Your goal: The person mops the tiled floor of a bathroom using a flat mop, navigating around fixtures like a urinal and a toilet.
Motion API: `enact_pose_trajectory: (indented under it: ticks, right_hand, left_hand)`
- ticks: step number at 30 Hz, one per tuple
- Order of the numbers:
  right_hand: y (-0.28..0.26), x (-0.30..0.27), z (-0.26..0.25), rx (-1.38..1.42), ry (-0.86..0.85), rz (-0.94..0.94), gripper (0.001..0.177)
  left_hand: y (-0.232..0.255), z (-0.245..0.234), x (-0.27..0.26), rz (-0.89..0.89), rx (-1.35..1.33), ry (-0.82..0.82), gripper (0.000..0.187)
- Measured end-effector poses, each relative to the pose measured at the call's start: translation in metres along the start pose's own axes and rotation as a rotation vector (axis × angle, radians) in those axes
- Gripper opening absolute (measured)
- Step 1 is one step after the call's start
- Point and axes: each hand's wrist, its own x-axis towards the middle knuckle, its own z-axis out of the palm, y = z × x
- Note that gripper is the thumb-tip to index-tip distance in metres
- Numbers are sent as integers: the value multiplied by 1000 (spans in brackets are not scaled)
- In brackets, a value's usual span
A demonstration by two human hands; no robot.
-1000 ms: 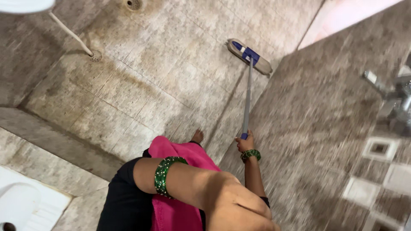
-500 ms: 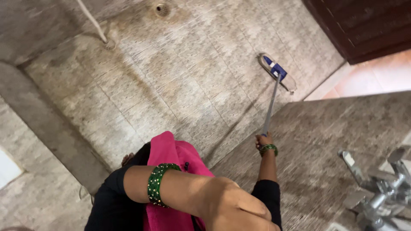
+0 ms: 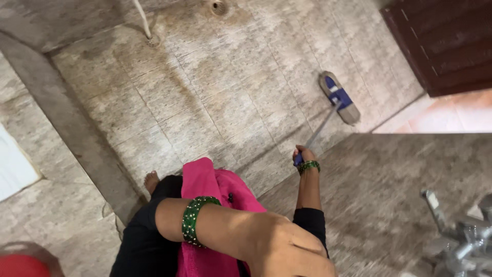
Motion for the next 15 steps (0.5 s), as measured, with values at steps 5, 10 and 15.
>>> enact_pose_trajectory:
  ticks: [5,10,15]
  right_hand:
    - [87,-59,28,80,-139,-105,15]
    - [183,-153,104,-29,-190,-114,10]
    - [222,-256,184,-271,-444,-526,16]
  left_hand:
    - [61,-85,5,261,-151,-217,19]
    - [92,-160,-20,122,-100,-87,41]
    - [95,-200,-98,-95,72,-181,57]
